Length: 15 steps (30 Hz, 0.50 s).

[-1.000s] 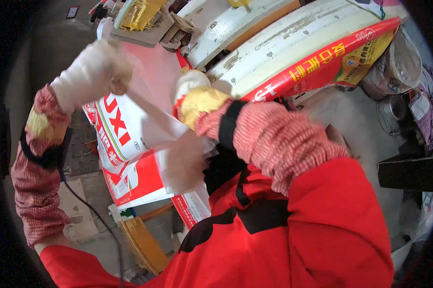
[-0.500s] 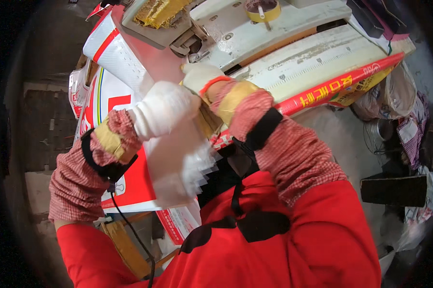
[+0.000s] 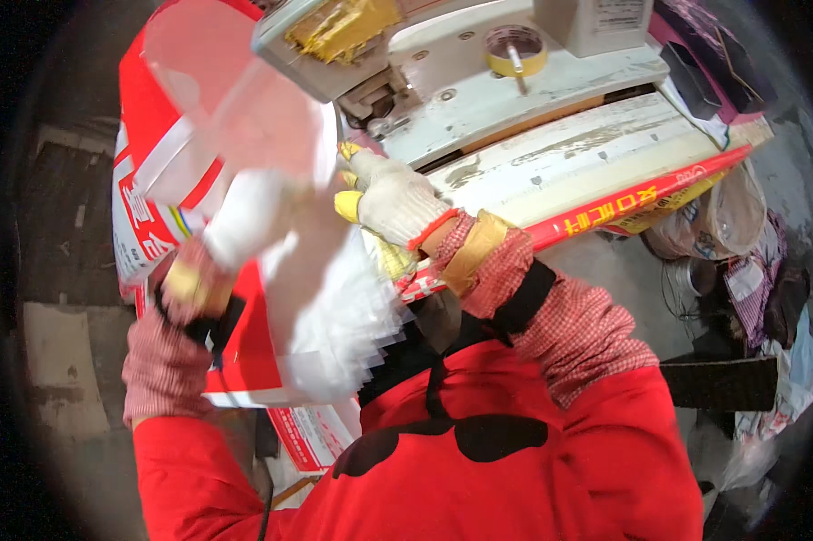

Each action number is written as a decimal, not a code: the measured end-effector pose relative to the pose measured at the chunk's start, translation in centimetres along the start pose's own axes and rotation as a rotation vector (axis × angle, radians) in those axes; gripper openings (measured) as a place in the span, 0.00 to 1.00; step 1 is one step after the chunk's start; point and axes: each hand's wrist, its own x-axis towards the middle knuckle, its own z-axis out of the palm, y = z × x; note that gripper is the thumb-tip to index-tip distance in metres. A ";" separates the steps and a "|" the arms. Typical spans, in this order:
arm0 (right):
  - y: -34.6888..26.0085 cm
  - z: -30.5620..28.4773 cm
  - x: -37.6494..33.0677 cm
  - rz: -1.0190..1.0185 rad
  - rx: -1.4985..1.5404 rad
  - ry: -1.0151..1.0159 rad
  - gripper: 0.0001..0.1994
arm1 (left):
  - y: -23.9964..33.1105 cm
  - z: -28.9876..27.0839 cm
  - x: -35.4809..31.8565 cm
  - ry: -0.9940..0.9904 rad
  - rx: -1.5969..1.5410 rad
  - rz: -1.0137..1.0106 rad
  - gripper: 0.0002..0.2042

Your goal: Fold the top of large plastic fertilizer bags and feed them through a sealing machine.

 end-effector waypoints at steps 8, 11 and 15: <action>-2.9 2.2 2.4 -0.327 -1.328 -0.015 0.23 | 9.0 -11.4 -14.4 -0.315 0.006 0.149 0.02; -3.5 3.8 2.6 -0.264 -1.453 -0.161 0.22 | 9.8 -12.7 -17.1 -0.287 0.128 0.107 0.03; -4.1 4.6 2.1 -0.227 -1.574 -0.354 0.18 | 8.4 -16.1 -18.5 0.122 0.504 -0.040 0.09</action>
